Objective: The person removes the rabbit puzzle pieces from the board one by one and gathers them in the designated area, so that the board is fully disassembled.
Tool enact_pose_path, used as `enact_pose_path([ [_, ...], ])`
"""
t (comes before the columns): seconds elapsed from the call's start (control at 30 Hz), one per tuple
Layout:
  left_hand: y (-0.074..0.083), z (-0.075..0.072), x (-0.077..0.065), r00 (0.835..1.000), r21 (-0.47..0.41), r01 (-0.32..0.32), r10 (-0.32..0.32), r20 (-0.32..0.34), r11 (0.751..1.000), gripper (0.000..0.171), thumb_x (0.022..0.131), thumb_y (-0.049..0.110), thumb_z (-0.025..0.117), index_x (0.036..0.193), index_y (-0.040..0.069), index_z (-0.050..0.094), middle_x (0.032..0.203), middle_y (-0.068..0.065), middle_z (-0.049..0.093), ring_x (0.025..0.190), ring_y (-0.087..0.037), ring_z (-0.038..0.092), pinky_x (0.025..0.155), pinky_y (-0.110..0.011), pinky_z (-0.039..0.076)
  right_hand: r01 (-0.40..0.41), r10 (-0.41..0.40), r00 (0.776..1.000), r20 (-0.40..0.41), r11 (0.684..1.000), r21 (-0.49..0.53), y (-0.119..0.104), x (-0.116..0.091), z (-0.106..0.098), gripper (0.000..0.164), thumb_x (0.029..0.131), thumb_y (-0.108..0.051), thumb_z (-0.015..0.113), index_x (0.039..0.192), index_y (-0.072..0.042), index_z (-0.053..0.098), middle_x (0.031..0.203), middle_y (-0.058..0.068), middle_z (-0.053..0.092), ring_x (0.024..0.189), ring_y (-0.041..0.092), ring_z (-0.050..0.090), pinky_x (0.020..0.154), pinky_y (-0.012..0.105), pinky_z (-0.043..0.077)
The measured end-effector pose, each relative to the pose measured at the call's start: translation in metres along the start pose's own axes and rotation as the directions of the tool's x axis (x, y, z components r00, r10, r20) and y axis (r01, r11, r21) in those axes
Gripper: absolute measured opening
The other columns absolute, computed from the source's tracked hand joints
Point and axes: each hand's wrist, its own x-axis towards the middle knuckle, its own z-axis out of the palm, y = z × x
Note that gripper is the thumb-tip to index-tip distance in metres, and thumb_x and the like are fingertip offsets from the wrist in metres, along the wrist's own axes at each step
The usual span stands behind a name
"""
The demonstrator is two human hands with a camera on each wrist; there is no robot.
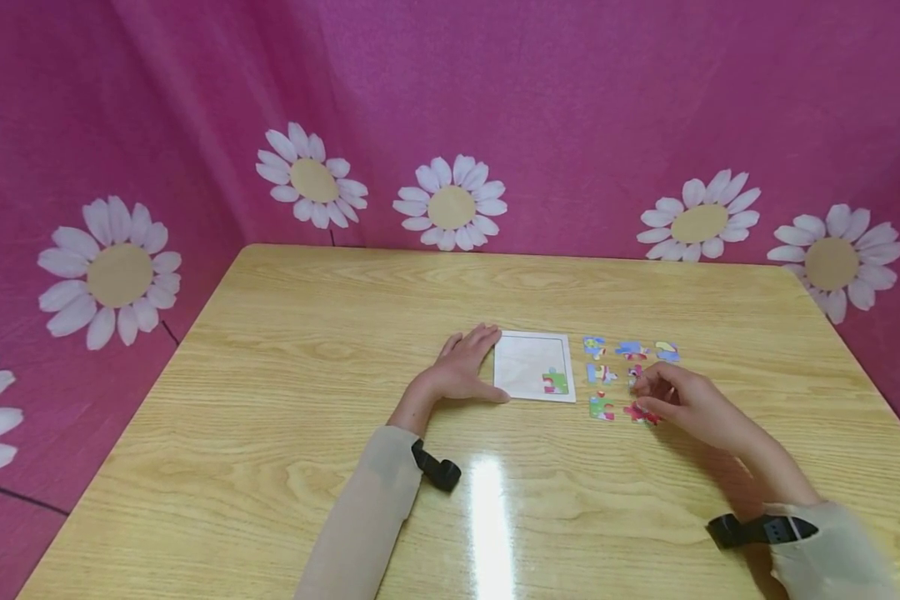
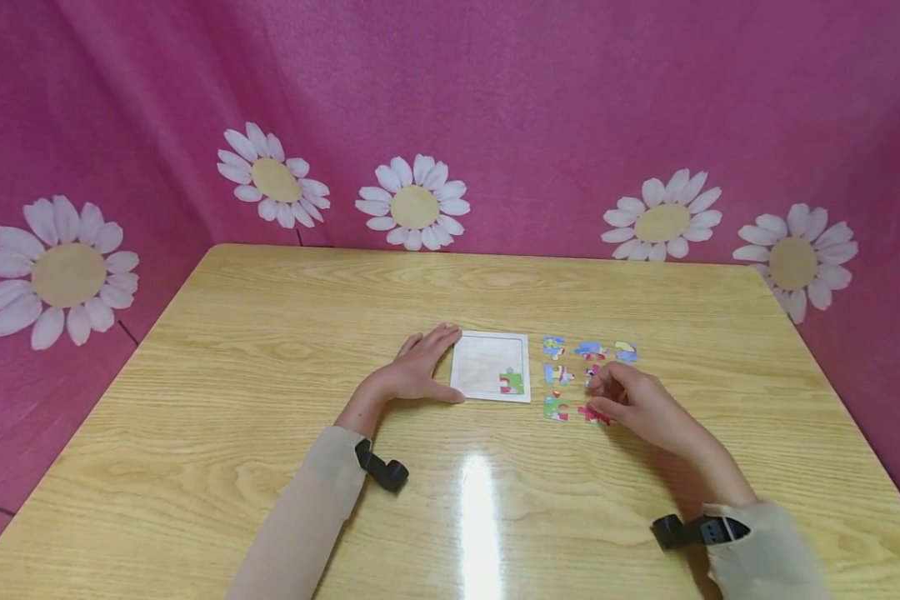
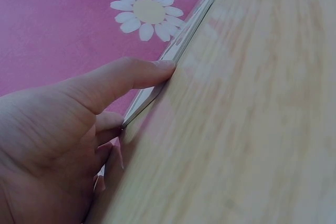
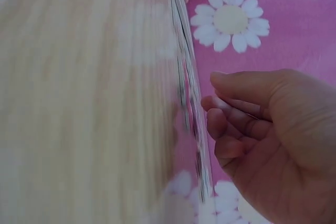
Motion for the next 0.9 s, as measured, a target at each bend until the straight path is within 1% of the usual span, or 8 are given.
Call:
enact_pose_path([
  [0.13, 0.0, -0.001, -0.001, 1.0, -0.001, -0.001, 0.001, -0.001, 1.0, 0.105, 0.08, 0.044, 0.076, 0.158, 0.012, 0.014, 0.167, -0.003, 0.011, 0.156, -0.019, 0.001, 0.126, -0.044, 0.001, 0.021, -0.023, 0.999, 0.03, 0.999, 0.045, -0.008, 0.014, 0.009, 0.013, 0.09, -0.007, 0.068, 0.1, -0.004, 0.061, 0.084, 0.001, 0.061, 0.069, -0.001, 0.049, 0.055, 0.019, 0.045],
  [0.3, -0.001, -0.001, -0.001, 1.0, 0.004, 0.002, -0.002, 0.001, 1.0, 0.104, 0.081, 0.044, 0.076, 0.158, 0.013, 0.013, 0.167, -0.002, 0.011, 0.156, -0.018, 0.001, 0.127, -0.043, 0.0, 0.056, -0.061, 0.996, 0.067, 0.996, 0.071, -0.019, 0.034, 0.021, 0.017, 0.089, -0.007, 0.069, 0.103, -0.004, 0.061, 0.086, 0.002, 0.062, 0.069, 0.001, 0.051, 0.055, 0.021, 0.047],
  [0.4, -0.002, 0.0, 0.0, 1.0, 0.008, 0.002, -0.002, 0.003, 1.0, 0.104, 0.08, 0.044, 0.076, 0.158, 0.012, 0.014, 0.167, -0.002, 0.011, 0.156, -0.019, 0.001, 0.126, -0.044, 0.0, 0.056, -0.061, 0.994, 0.089, 0.997, 0.058, -0.026, 0.046, 0.028, 0.019, 0.088, -0.009, 0.071, 0.105, -0.005, 0.062, 0.089, 0.002, 0.063, 0.074, 0.002, 0.052, 0.06, 0.02, 0.047],
  [0.5, -0.003, 0.001, 0.0, 1.0, 0.011, 0.002, -0.002, -0.001, 1.0, 0.104, 0.08, 0.044, 0.076, 0.158, 0.012, 0.015, 0.167, -0.003, 0.012, 0.156, -0.019, 0.002, 0.126, -0.045, 0.001, 0.045, -0.05, 0.992, 0.118, 0.998, 0.043, -0.032, 0.056, 0.033, 0.023, 0.088, -0.014, 0.073, 0.107, -0.006, 0.063, 0.092, 0.003, 0.062, 0.079, 0.006, 0.05, 0.066, 0.019, 0.046],
  [0.6, -0.003, 0.002, 0.001, 1.0, 0.018, 0.004, -0.004, -0.004, 1.0, 0.105, 0.079, 0.045, 0.077, 0.158, 0.012, 0.016, 0.166, -0.004, 0.013, 0.156, -0.019, 0.003, 0.126, -0.044, 0.002, 0.056, -0.06, 0.986, 0.155, 0.998, 0.029, -0.036, 0.064, 0.037, 0.028, 0.087, -0.016, 0.073, 0.111, -0.006, 0.063, 0.094, 0.004, 0.06, 0.082, 0.011, 0.049, 0.069, 0.02, 0.044],
  [0.73, -0.003, 0.002, 0.002, 1.0, 0.025, 0.0, 0.0, -0.005, 1.0, 0.105, 0.08, 0.046, 0.076, 0.158, 0.011, 0.015, 0.166, -0.004, 0.013, 0.156, -0.019, 0.003, 0.126, -0.044, 0.002, 0.088, -0.085, 0.979, 0.184, 0.996, -0.009, -0.037, 0.073, 0.04, 0.031, 0.086, -0.016, 0.074, 0.113, -0.004, 0.063, 0.094, 0.005, 0.058, 0.082, 0.012, 0.049, 0.07, 0.021, 0.044],
  [0.83, -0.002, 0.002, 0.002, 1.0, 0.024, -0.001, 0.001, -0.006, 1.0, 0.105, 0.08, 0.046, 0.076, 0.158, 0.011, 0.015, 0.166, -0.005, 0.013, 0.156, -0.019, 0.003, 0.126, -0.044, 0.002, 0.1, -0.093, 0.977, 0.191, 0.995, -0.028, -0.037, 0.077, 0.041, 0.031, 0.085, -0.013, 0.075, 0.112, -0.003, 0.064, 0.092, 0.004, 0.058, 0.08, 0.012, 0.049, 0.069, 0.021, 0.044],
  [0.9, -0.002, 0.001, 0.002, 1.0, 0.026, 0.002, -0.002, -0.006, 1.0, 0.105, 0.08, 0.046, 0.076, 0.158, 0.011, 0.015, 0.167, -0.004, 0.013, 0.156, -0.019, 0.003, 0.127, -0.044, 0.002, 0.11, -0.103, 0.973, 0.205, 0.994, -0.024, -0.036, 0.08, 0.041, 0.029, 0.086, -0.012, 0.074, 0.112, -0.002, 0.063, 0.091, 0.004, 0.056, 0.079, 0.011, 0.047, 0.068, 0.021, 0.043],
])
